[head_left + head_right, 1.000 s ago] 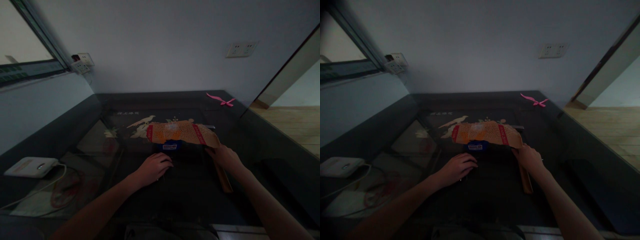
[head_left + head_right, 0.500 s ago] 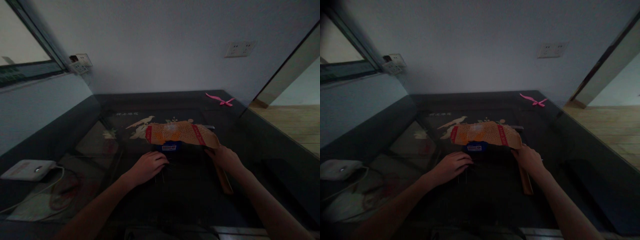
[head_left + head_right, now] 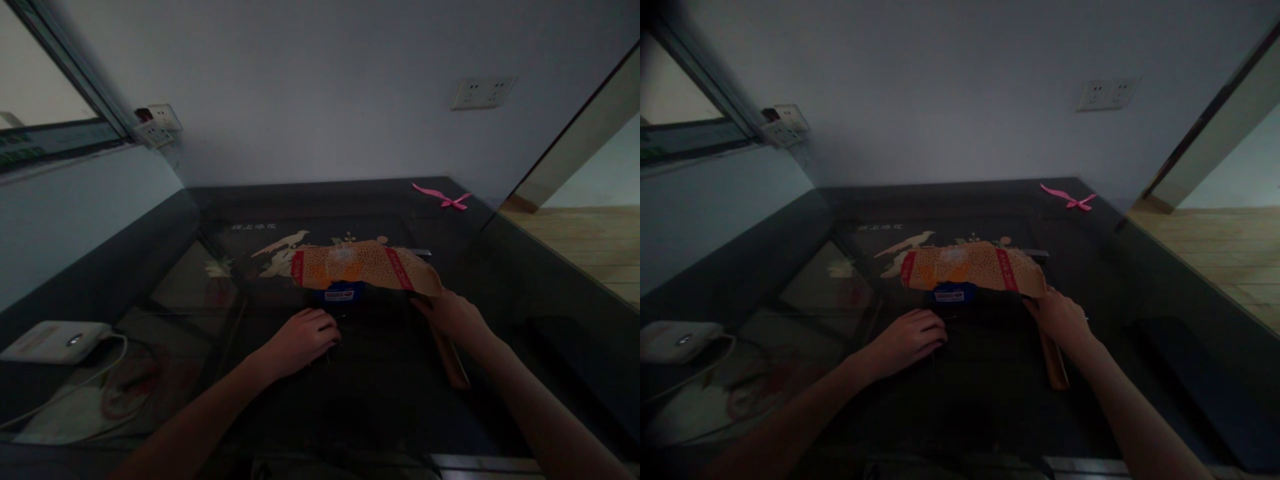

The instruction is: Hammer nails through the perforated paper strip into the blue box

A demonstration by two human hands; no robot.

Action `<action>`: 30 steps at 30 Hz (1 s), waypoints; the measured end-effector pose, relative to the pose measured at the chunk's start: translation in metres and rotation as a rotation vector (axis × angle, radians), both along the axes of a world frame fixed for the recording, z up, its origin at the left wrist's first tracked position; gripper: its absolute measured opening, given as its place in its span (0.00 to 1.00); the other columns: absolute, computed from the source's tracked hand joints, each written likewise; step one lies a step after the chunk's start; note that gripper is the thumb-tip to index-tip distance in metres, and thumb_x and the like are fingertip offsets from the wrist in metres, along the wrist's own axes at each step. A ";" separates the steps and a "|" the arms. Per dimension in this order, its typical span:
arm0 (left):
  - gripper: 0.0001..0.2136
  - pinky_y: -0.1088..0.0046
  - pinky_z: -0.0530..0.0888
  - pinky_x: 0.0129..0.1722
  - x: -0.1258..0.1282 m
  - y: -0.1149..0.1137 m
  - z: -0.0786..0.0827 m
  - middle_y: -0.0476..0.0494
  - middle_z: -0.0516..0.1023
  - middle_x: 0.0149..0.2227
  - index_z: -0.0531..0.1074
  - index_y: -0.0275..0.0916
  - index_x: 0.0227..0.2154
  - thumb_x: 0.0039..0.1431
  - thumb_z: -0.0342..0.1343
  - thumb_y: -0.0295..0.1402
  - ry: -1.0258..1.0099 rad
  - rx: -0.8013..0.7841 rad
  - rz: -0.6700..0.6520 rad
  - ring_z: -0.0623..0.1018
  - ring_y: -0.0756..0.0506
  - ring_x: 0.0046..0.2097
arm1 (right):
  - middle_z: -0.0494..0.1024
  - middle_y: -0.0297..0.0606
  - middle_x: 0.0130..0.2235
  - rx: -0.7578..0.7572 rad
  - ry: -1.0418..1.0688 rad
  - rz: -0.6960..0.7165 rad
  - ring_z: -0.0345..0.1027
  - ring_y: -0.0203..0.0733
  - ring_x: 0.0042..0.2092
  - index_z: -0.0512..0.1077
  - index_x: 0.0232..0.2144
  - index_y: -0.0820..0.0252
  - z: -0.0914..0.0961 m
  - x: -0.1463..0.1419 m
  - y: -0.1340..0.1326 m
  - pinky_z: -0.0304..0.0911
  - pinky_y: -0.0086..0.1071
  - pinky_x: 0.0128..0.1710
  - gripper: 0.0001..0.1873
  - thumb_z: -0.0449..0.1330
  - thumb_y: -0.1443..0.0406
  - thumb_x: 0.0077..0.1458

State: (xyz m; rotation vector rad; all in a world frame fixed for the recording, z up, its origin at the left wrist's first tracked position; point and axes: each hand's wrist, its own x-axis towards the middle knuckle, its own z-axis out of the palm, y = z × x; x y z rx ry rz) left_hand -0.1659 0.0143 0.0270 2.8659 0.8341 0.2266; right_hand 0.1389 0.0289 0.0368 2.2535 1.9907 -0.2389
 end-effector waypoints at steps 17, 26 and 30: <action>0.05 0.67 0.70 0.41 0.004 0.006 -0.004 0.44 0.75 0.36 0.69 0.35 0.35 0.62 0.48 0.25 0.013 0.241 -0.071 0.73 0.46 0.39 | 0.76 0.51 0.40 0.032 0.008 0.026 0.74 0.55 0.40 0.75 0.40 0.63 -0.006 0.004 0.001 0.63 0.38 0.33 0.21 0.47 0.56 0.61; 0.04 0.68 0.70 0.41 0.002 0.005 0.000 0.46 0.75 0.36 0.69 0.36 0.36 0.61 0.49 0.25 -0.079 0.247 -0.062 0.73 0.47 0.39 | 0.76 0.48 0.37 0.049 0.030 0.037 0.74 0.53 0.38 0.74 0.38 0.61 -0.009 0.007 0.001 0.62 0.37 0.30 0.21 0.48 0.53 0.60; 0.05 0.68 0.70 0.42 0.002 0.004 0.000 0.46 0.76 0.36 0.68 0.36 0.36 0.62 0.48 0.25 -0.148 0.227 -0.056 0.73 0.47 0.39 | 0.76 0.49 0.39 0.060 0.042 0.043 0.73 0.54 0.39 0.73 0.39 0.62 -0.010 0.007 0.001 0.62 0.37 0.31 0.24 0.49 0.49 0.58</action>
